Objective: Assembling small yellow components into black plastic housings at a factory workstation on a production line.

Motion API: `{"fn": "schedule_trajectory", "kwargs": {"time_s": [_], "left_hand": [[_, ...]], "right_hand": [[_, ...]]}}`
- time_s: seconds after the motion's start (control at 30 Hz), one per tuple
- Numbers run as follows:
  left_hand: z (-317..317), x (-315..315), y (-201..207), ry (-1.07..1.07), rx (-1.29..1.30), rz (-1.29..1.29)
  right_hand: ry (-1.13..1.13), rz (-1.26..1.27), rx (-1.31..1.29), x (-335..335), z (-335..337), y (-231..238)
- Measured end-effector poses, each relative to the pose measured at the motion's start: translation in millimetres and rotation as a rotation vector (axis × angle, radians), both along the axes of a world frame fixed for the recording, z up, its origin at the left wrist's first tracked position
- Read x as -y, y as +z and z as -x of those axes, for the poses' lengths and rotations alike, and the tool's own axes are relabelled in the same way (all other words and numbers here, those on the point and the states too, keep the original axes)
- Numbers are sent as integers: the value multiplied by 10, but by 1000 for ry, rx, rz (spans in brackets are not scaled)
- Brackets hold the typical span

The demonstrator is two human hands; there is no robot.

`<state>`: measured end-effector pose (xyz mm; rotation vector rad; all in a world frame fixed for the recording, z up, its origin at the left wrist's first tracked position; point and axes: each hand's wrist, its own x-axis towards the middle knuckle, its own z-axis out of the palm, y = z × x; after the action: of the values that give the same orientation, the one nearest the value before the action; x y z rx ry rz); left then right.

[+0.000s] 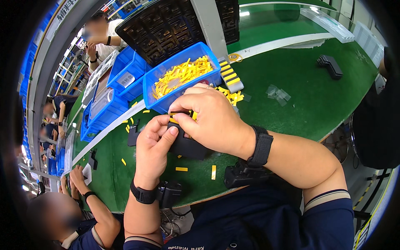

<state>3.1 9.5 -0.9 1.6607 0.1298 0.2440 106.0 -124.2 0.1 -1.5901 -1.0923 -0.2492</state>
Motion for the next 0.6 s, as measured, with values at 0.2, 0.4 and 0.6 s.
{"fn": "schedule_trajectory", "kwargs": {"time_s": [0.2, 0.4, 0.6], "left_hand": [[-13, 35, -5, 18, 34, 52], [4, 18, -13, 34, 17, -3], [8, 8, 49, 59, 92, 57]], "right_hand": [[-12, -47, 94, -27, -19, -43], [-44, -32, 177, -70, -31, -105], [-33, 64, 141, 2, -58, -41]]}}
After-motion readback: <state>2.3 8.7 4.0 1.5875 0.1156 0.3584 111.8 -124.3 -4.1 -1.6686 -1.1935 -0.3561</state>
